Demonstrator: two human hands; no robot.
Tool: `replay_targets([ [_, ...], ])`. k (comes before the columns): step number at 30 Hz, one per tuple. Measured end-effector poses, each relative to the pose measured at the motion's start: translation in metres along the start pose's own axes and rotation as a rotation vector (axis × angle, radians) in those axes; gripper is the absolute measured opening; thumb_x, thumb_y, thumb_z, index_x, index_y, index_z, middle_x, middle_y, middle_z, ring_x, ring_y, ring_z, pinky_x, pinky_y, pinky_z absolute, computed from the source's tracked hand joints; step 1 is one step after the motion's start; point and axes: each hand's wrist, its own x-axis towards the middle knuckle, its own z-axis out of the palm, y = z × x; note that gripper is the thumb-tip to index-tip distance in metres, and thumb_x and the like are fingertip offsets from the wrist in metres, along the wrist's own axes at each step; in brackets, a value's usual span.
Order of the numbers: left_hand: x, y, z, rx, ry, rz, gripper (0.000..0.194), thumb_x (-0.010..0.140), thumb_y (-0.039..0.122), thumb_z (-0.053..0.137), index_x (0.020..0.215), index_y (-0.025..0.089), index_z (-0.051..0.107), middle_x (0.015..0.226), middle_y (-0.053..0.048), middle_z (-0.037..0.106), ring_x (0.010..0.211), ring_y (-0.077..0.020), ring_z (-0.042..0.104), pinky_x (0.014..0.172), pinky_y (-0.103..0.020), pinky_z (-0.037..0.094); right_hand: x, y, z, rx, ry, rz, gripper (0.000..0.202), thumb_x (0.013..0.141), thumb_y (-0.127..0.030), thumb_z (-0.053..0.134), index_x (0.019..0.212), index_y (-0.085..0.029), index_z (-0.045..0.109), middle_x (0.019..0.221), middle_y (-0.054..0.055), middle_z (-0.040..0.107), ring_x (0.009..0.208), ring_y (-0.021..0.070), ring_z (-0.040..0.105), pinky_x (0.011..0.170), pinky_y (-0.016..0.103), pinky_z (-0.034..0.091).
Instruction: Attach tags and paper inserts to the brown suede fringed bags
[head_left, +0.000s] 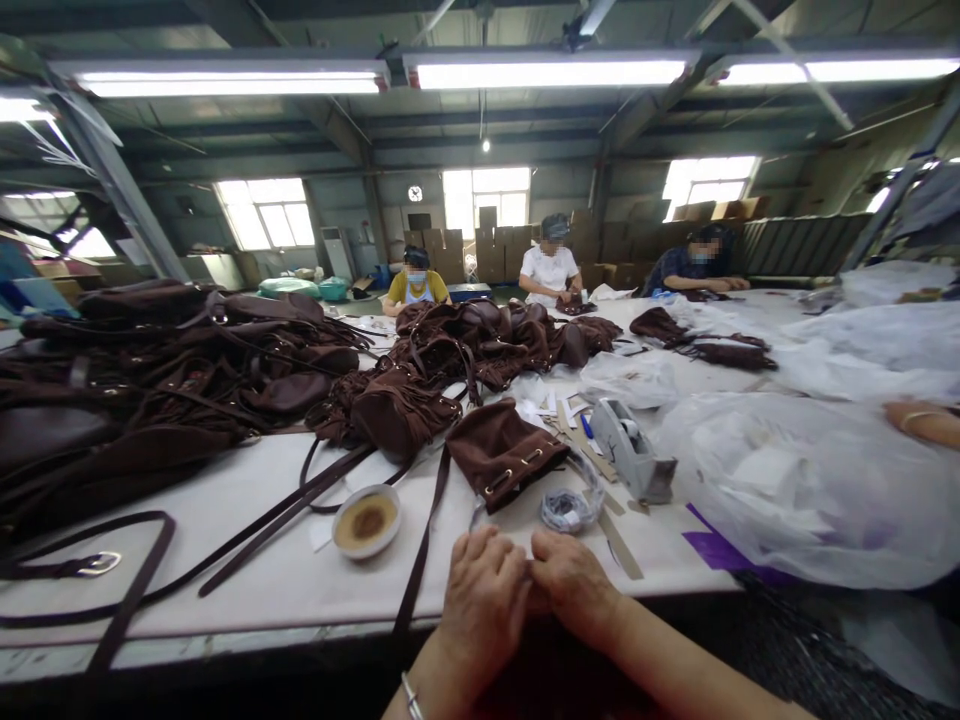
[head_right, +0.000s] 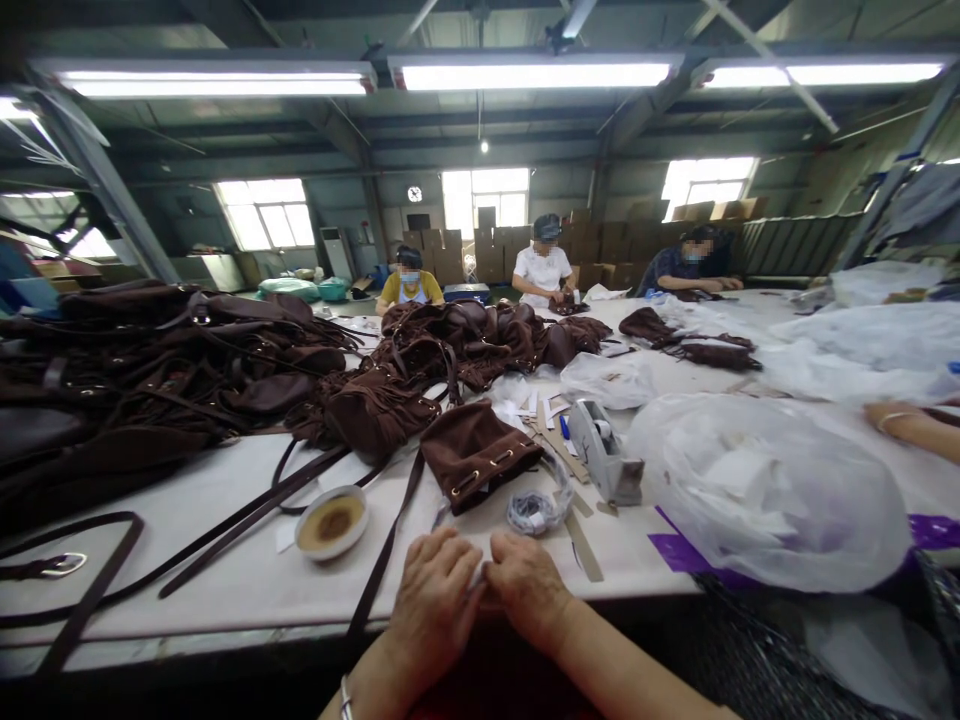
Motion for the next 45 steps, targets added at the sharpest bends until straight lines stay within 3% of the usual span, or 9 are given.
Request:
replay_targets([
  [2, -0.008, 0.0, 0.004, 0.119, -0.117, 0.044, 0.019, 0.087, 0.012, 0.056, 0.098, 0.023, 0.067, 0.095, -0.009, 0.07, 0.122, -0.0357, 0.055, 0.111, -0.061, 0.028, -0.004, 0.0, 0.0, 0.066, -0.016, 0.018, 0.012, 0.091, -0.024, 0.064, 0.081, -0.019, 0.07, 0.082, 0.005, 0.061, 0.075, 0.0185, 0.055, 0.066, 0.029, 0.038],
  [6, -0.014, -0.006, 0.014, 0.165, -0.055, 0.014, 0.023, 0.086, 0.003, 0.049, 0.082, 0.02, 0.064, 0.082, -0.006, 0.068, 0.112, -0.0309, 0.059, 0.111, -0.064, 0.024, -0.021, -0.002, -0.005, 0.268, 0.089, 0.205, 0.02, 0.092, -0.013, 0.051, 0.103, -0.017, 0.067, 0.094, 0.007, 0.065, 0.086, 0.0199, 0.06, 0.077, 0.03, 0.043],
  [11, -0.02, -0.006, 0.025, 0.034, 0.098, -0.006, 0.021, 0.087, 0.005, 0.049, 0.079, 0.02, 0.062, 0.08, -0.003, 0.064, 0.11, -0.0276, 0.059, 0.112, -0.061, 0.023, -0.031, -0.003, -0.005, 0.425, -0.034, 0.569, 0.043, 0.1, -0.041, 0.044, 0.068, -0.019, 0.061, 0.068, 0.003, 0.065, 0.067, 0.018, 0.059, 0.065, 0.03, 0.037],
  [17, -0.022, -0.005, 0.033, 0.007, 0.085, 0.071, 0.021, 0.089, 0.007, 0.05, 0.084, 0.022, 0.063, 0.079, -0.002, 0.065, 0.112, -0.027, 0.059, 0.113, -0.063, 0.023, 0.001, -0.01, -0.011, 0.288, -0.173, 0.718, 0.028, 0.088, -0.042, 0.061, 0.075, -0.018, 0.069, 0.079, 0.007, 0.073, 0.075, 0.021, 0.064, 0.063, 0.029, 0.032],
  [22, -0.025, -0.011, 0.014, 0.011, -0.018, 0.148, 0.028, 0.086, 0.007, 0.054, 0.103, 0.026, 0.066, 0.104, -0.005, 0.067, 0.12, -0.029, 0.054, 0.112, -0.062, 0.032, 0.013, -0.013, -0.011, 0.242, -0.259, 0.579, 0.017, 0.085, -0.024, 0.055, 0.078, -0.018, 0.07, 0.082, 0.009, 0.075, 0.076, 0.0204, 0.067, 0.062, 0.029, 0.032],
  [26, -0.028, -0.023, -0.01, 0.058, 0.015, 0.117, 0.053, 0.081, 0.003, 0.052, 0.13, 0.023, 0.057, 0.139, -0.013, 0.049, 0.134, -0.0321, 0.042, 0.111, -0.055, 0.041, 0.015, -0.013, -0.013, 0.193, -0.288, 0.474, 0.021, 0.086, -0.025, 0.053, 0.081, -0.017, 0.072, 0.088, 0.013, 0.076, 0.084, 0.0247, 0.069, 0.067, 0.03, 0.036],
  [34, -0.022, -0.025, -0.015, -0.083, -0.053, -0.178, 0.037, 0.091, 0.019, 0.049, 0.127, 0.021, 0.057, 0.096, -0.009, 0.063, 0.085, -0.0214, 0.063, 0.079, -0.033, 0.052, 0.023, -0.014, -0.016, 0.158, -0.341, 0.492, 0.021, 0.084, -0.023, 0.053, 0.083, -0.016, 0.073, 0.09, 0.016, 0.076, 0.086, 0.0269, 0.071, 0.07, 0.032, 0.041],
  [39, -0.008, -0.008, -0.002, -0.116, -0.026, -0.548, 0.041, 0.092, 0.04, 0.055, 0.125, 0.017, 0.05, 0.078, -0.005, 0.069, 0.078, -0.0238, 0.069, 0.07, -0.032, 0.047, 0.026, -0.012, -0.013, 0.216, -0.318, 0.423, 0.023, 0.081, -0.017, 0.054, 0.096, -0.018, 0.071, 0.099, 0.012, 0.075, 0.094, 0.0255, 0.068, 0.077, 0.031, 0.042],
  [45, 0.005, -0.012, -0.003, 0.003, -0.167, -0.706, 0.04, 0.084, 0.027, 0.059, 0.121, 0.015, 0.051, 0.089, -0.012, 0.074, 0.086, -0.0279, 0.071, 0.067, -0.032, 0.042, 0.027, -0.012, -0.008, 0.27, -0.327, 0.357, 0.025, 0.081, -0.015, 0.052, 0.094, -0.02, 0.073, 0.096, 0.009, 0.071, 0.091, 0.0222, 0.064, 0.078, 0.029, 0.04],
])
